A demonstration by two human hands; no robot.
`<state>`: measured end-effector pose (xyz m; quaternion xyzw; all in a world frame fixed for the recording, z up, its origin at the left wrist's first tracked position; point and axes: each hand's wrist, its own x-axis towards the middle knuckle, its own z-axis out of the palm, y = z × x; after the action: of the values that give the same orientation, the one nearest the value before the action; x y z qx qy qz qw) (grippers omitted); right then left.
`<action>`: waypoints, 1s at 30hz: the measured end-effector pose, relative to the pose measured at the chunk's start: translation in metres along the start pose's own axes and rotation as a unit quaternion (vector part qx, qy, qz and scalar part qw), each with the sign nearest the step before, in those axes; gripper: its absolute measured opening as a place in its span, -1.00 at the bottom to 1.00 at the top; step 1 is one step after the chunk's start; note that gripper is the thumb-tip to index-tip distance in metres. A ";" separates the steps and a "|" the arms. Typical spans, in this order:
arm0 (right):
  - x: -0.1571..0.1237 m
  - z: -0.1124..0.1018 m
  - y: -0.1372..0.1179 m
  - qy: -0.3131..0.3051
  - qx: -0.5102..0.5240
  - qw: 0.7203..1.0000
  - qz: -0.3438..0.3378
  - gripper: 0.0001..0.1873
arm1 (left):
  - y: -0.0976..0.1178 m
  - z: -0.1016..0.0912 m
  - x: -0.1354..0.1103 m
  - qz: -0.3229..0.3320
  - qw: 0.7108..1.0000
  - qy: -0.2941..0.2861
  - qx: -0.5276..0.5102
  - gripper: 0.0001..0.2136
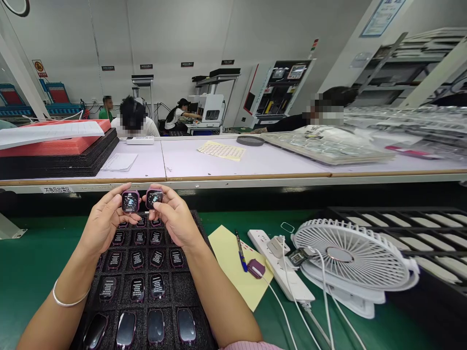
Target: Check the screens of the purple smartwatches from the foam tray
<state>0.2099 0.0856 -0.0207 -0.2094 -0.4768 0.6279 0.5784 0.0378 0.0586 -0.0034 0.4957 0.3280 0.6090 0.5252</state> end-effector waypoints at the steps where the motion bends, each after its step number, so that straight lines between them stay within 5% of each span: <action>1: 0.000 0.000 0.000 0.001 -0.004 1.000 -0.002 -0.58 | 0.000 0.000 0.000 0.004 1.000 0.002 0.006 -0.49; 30: -0.009 0.008 0.000 -0.020 -0.039 0.999 -0.026 -0.60 | 0.004 0.004 -0.005 0.053 0.996 0.007 0.074 -0.69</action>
<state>0.2052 0.0747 -0.0194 -0.2070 -0.5175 0.5974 0.5765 0.0400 0.0519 0.0005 0.5452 0.3496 0.6134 0.4519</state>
